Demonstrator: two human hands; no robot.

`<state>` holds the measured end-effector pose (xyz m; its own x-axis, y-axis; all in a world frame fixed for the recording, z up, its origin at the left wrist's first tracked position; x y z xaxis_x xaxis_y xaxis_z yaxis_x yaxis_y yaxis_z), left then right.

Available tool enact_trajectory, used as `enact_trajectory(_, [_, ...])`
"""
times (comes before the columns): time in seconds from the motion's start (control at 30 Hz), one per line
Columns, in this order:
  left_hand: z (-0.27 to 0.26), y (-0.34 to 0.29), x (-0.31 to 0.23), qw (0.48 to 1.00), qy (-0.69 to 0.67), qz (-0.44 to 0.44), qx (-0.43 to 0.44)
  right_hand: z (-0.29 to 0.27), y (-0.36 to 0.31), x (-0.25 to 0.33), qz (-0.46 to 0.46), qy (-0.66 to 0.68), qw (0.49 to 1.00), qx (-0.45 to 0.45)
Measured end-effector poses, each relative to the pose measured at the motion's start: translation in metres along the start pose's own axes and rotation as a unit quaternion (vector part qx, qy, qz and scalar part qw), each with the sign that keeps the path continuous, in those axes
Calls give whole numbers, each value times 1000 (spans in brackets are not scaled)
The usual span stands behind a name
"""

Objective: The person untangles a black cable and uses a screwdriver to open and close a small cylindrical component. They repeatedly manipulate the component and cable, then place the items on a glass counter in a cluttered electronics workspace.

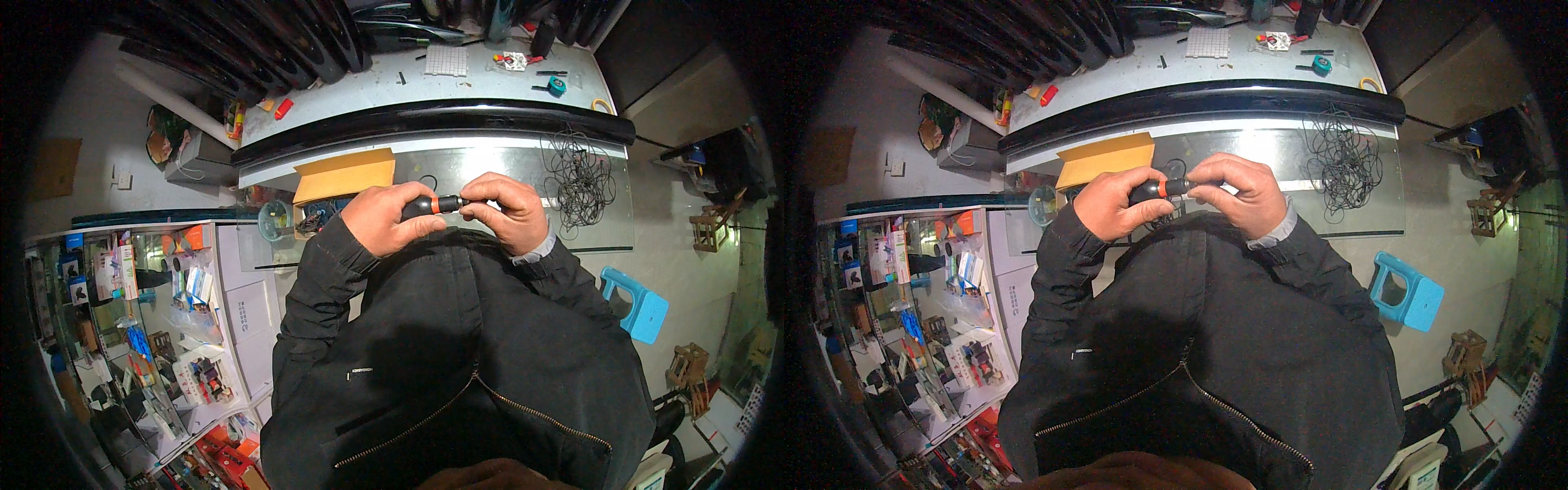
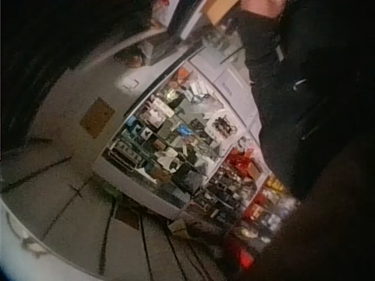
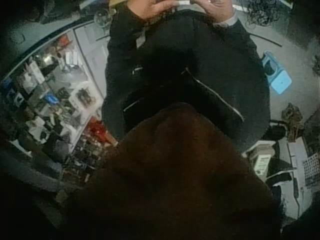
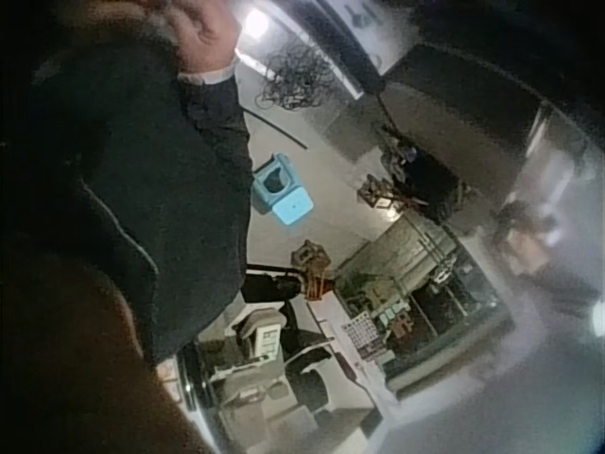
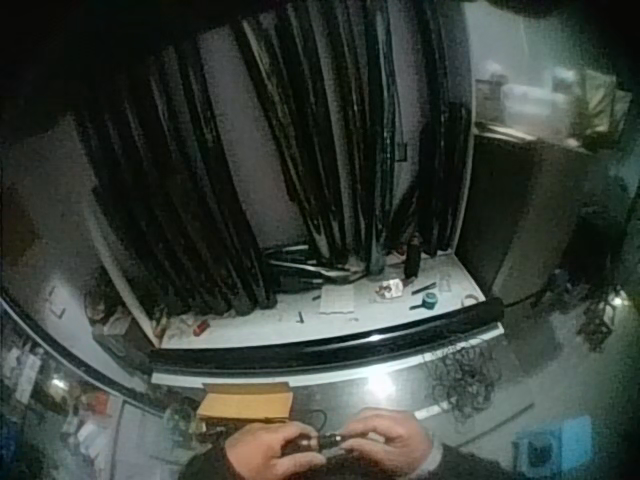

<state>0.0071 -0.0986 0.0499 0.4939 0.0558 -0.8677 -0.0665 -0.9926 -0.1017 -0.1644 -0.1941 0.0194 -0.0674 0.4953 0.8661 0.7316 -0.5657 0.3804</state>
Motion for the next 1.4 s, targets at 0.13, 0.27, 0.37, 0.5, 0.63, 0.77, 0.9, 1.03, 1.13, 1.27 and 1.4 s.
enact_trajectory(0.13, [0, 1, 2, 1000, -12, -5, 9, -2, 1, 1, -30, -21, 999, -8])
enact_trajectory(0.27, [0, 2, 2, 1000, -14, -12, 14, -2, 2, 2, -40, -35, 999, -13])
enact_trajectory(0.37, [0, 3, 2, 1000, -12, -17, 18, -3, 4, 3, -40, -41, 998, -17])
enact_trajectory(0.5, [-1, 4, 0, 1000, -17, -11, 16, -4, 6, 5, -45, -57, 997, -20])
enact_trajectory(0.63, [-2, 5, 0, 1000, -8, -3, 12, -4, 7, 5, -39, -63, 997, -15])
enact_trajectory(0.77, [-2, 5, 1, 1000, 7, 1, 13, -3, 8, 2, -36, -67, 997, -11])
enact_trajectory(0.9, [-2, 6, 2, 1000, 7, -2, 16, -2, 8, -2, -35, -26, 999, -10])
enact_trajectory(1.03, [-2, 6, 3, 1000, -9, -10, 21, -2, 8, -2, -39, -28, 999, -6])
enact_trajectory(1.13, [-3, 6, 1, 1000, -5, -3, 15, -3, 8, -1, -43, -34, 998, -7])
enact_trajectory(1.27, [-2, 4, 1, 1000, 7, -4, 16, -3, 8, 1, -35, -39, 999, -4])
enact_trajectory(1.4, [-1, 3, 0, 1000, 8, -5, 11, -2, 7, 1, -27, -44, 999, -2])
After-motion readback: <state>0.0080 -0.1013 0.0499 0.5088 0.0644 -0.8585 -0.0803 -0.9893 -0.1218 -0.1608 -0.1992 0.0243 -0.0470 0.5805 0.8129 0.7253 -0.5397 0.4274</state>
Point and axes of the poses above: each hand's wrist, its own y-axis towards the middle knuckle, its own z-axis out of the palm, x = y × z, the point moved 7 cm from there along y, towards the middle knuckle, and after that the axes turned 15 degrees about -y, right-handed, at the moved point
